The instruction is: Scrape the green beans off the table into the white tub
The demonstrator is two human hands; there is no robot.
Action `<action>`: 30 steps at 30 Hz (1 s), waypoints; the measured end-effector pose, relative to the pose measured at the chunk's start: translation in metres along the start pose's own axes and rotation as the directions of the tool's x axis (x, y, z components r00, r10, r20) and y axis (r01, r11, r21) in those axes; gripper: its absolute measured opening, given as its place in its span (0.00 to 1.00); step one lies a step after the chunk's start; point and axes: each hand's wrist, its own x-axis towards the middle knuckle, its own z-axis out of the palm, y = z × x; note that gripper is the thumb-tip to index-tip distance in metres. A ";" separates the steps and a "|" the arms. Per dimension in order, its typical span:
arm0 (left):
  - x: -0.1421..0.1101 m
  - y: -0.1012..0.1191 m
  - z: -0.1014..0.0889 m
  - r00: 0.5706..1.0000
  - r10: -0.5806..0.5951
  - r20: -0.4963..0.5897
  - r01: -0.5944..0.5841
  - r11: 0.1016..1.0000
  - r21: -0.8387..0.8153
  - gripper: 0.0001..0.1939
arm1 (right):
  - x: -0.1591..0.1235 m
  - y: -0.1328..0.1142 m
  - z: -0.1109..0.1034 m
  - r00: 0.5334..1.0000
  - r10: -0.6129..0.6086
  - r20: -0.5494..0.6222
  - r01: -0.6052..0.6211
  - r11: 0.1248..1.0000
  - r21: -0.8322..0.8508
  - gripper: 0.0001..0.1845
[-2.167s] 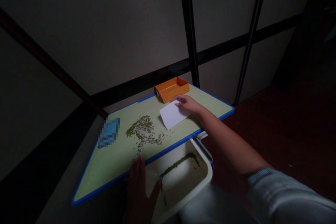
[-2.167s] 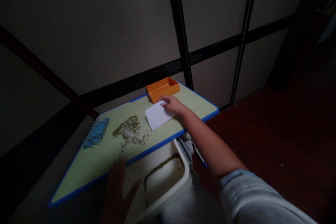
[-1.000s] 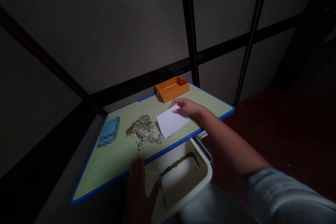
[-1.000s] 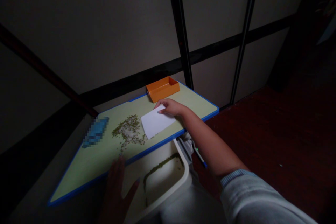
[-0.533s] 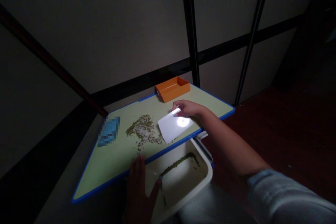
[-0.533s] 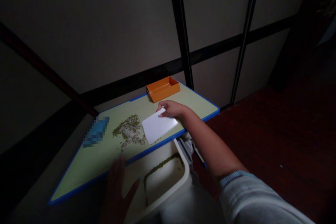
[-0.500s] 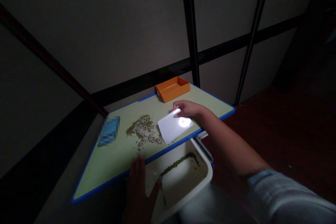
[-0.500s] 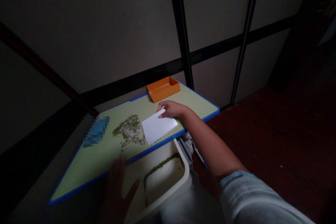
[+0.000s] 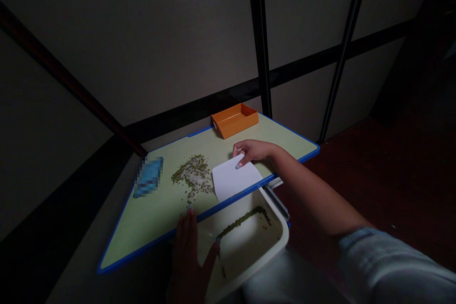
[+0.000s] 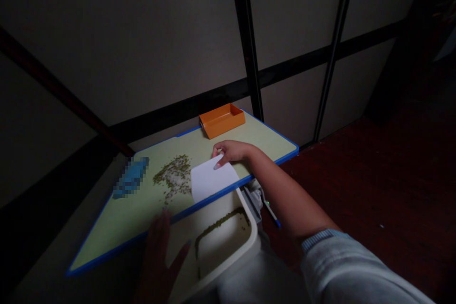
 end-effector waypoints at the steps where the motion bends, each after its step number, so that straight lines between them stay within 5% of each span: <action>1: 0.000 0.000 0.000 1.000 -0.003 -0.002 0.003 1.000 0.000 0.36 | 0.000 0.000 0.001 1.000 -0.006 0.018 0.006 1.000 0.005 0.23; 5: -0.001 0.001 0.001 1.000 -0.012 -0.008 0.012 1.000 -0.005 0.35 | 0.000 0.000 0.002 1.000 -0.015 0.018 0.015 0.999 0.040 0.23; 10: 0.000 0.001 0.000 1.000 -0.007 -0.014 0.007 1.000 0.007 0.35 | 0.001 -0.005 0.001 0.985 -0.052 -0.164 0.072 0.990 0.119 0.22; 17: 0.001 0.002 -0.002 1.000 0.001 -0.007 -0.001 1.000 0.007 0.35 | 0.003 -0.008 -0.006 0.816 -0.112 -0.568 0.143 0.990 0.012 0.13; 23: -0.001 0.000 0.000 1.000 -0.002 -0.006 0.002 1.000 0.011 0.36 | 0.006 -0.004 -0.004 0.822 -0.087 -0.563 0.034 0.994 -0.105 0.11; 30: -0.001 0.001 -0.002 1.000 -0.017 0.008 0.017 1.000 0.016 0.35 | 0.001 -0.011 0.000 0.857 -0.090 -0.508 0.071 0.996 -0.056 0.13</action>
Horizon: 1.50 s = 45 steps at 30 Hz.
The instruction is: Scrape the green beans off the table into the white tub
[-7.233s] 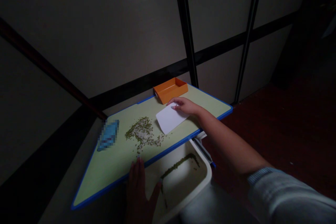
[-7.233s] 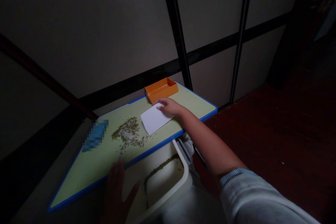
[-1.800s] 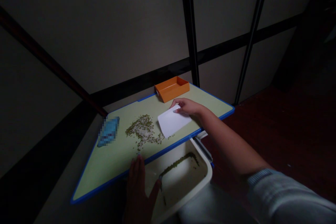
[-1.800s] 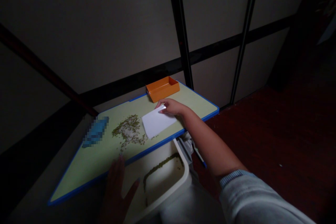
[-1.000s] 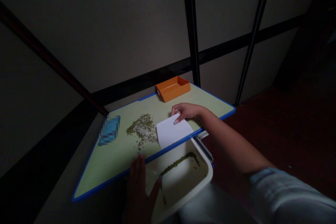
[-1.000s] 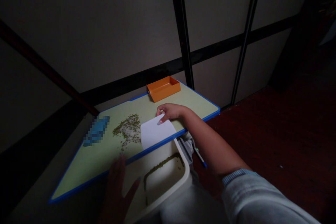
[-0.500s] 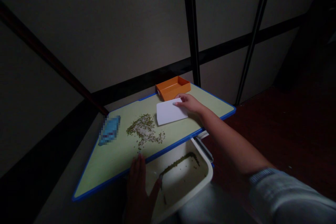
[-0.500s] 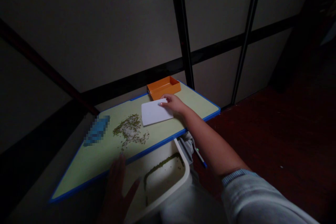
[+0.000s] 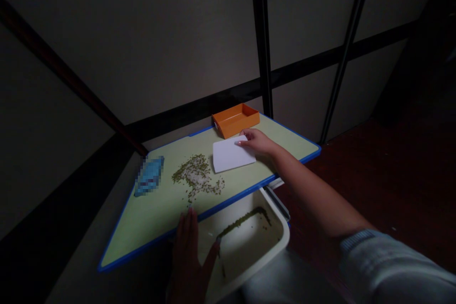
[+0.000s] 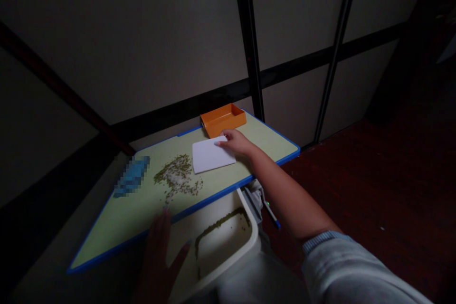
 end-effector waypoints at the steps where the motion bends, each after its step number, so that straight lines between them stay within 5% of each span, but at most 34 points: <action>1: 0.000 0.000 0.000 1.000 0.005 0.002 -0.005 1.000 -0.001 0.35 | -0.001 -0.001 0.000 1.000 0.008 0.016 -0.009 1.000 0.012 0.12; 12: -0.002 -0.004 -0.001 0.999 -0.001 0.042 0.001 1.000 -0.001 0.37 | 0.000 -0.002 -0.005 0.990 0.120 0.069 -0.117 0.992 -0.041 0.08; 27: -0.002 -0.006 -0.003 0.997 0.022 0.078 -0.025 0.999 0.026 0.39 | 0.002 -0.002 -0.007 0.990 0.101 -0.095 -0.129 0.928 -0.349 0.07; 34: 0.000 0.006 -0.004 1.000 -0.013 0.003 0.013 1.000 -0.019 0.36 | 0.004 -0.001 -0.010 0.983 0.084 -0.163 -0.150 0.881 -0.449 0.07; 45: -0.001 -0.004 -0.001 1.000 0.007 0.026 -0.007 1.000 0.008 0.37 | 0.005 0.004 -0.008 0.989 0.060 -0.135 -0.083 0.982 -0.170 0.09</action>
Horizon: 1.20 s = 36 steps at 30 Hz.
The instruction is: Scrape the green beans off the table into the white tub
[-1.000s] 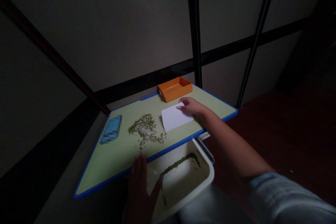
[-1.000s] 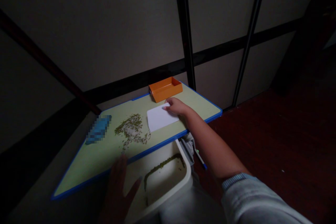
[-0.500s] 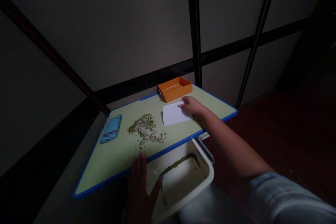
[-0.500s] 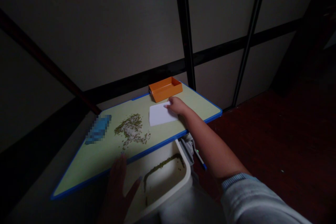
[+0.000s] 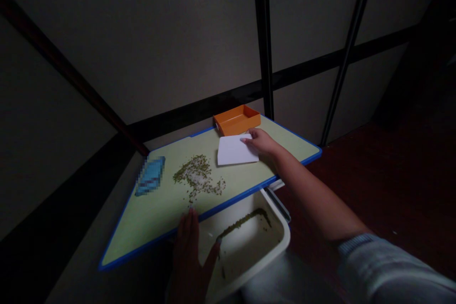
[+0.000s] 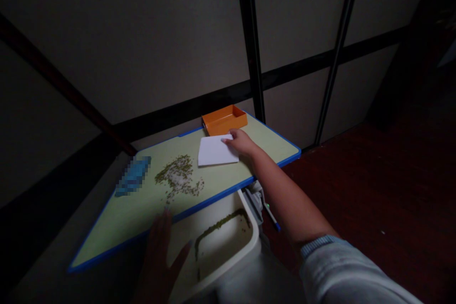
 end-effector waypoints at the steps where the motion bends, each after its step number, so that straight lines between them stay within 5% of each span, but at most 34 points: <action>1: -0.001 -0.002 0.000 1.000 -0.002 0.015 0.001 1.000 0.007 0.38 | 0.000 0.001 0.001 1.000 -0.006 0.020 0.005 1.000 0.018 0.10; 10: 0.000 0.000 0.001 1.000 -0.014 0.002 0.014 1.000 -0.003 0.38 | -0.005 -0.002 0.010 0.990 -0.063 0.128 0.075 0.993 -0.089 0.11; 15: 0.001 0.008 -0.001 0.999 -0.013 -0.029 0.012 1.000 -0.020 0.36 | -0.003 -0.006 0.007 0.998 -0.059 -0.003 0.055 0.950 -0.308 0.10; 21: 0.002 0.006 0.000 0.999 0.009 -0.044 -0.010 1.000 -0.021 0.36 | 0.003 -0.003 -0.001 0.978 0.038 -0.204 -0.133 0.867 -0.480 0.09; 30: 0.002 0.006 0.001 0.999 0.003 -0.034 -0.004 1.000 -0.028 0.37 | -0.001 -0.006 -0.009 0.908 0.087 -0.409 -0.288 0.839 -0.462 0.09; 36: 0.003 0.006 0.001 0.999 0.007 -0.035 -0.008 0.999 -0.034 0.36 | -0.004 -0.008 -0.011 0.863 0.034 -0.504 -0.262 0.883 -0.390 0.07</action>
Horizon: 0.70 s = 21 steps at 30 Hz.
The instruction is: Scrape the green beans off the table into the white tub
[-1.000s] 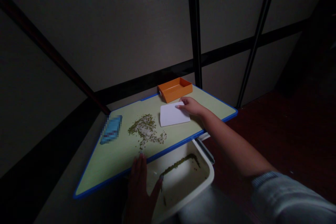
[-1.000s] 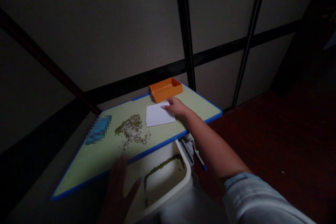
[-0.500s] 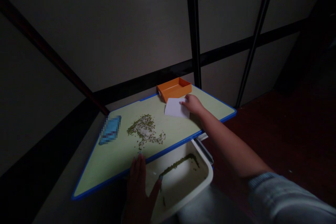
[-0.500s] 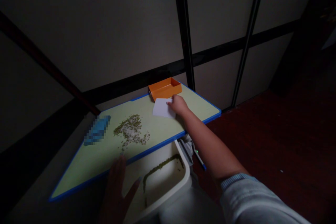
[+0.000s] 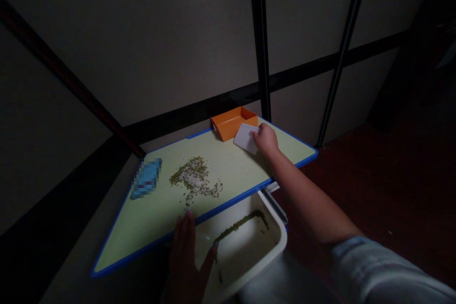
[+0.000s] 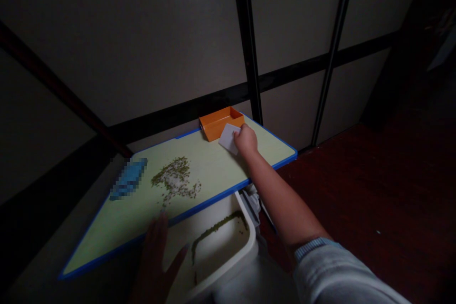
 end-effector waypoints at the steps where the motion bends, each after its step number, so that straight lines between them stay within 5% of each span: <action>1: 0.000 0.000 0.000 1.000 0.002 0.001 -0.002 1.000 -0.002 0.36 | 0.000 0.000 0.000 0.999 -0.005 -0.037 0.007 0.999 0.041 0.07; 6: -0.001 -0.003 0.002 1.000 0.011 -0.012 -0.011 1.000 0.009 0.36 | 0.005 0.004 0.001 0.993 -0.029 -0.111 0.052 0.974 0.219 0.06; 11: -0.002 -0.002 0.002 1.000 0.007 -0.029 -0.006 1.000 0.022 0.36 | 0.004 0.002 0.006 0.984 -0.166 0.064 0.133 0.926 0.353 0.07; 16: -0.002 0.000 0.001 1.000 -0.009 -0.019 0.010 1.000 0.016 0.36 | -0.005 -0.002 0.012 0.833 -0.389 0.393 0.078 0.786 0.613 0.11; 21: -0.002 0.004 -0.001 1.000 -0.016 -0.015 0.016 1.000 0.006 0.36 | -0.011 -0.002 0.011 0.668 -0.459 0.585 -0.077 0.740 0.668 0.18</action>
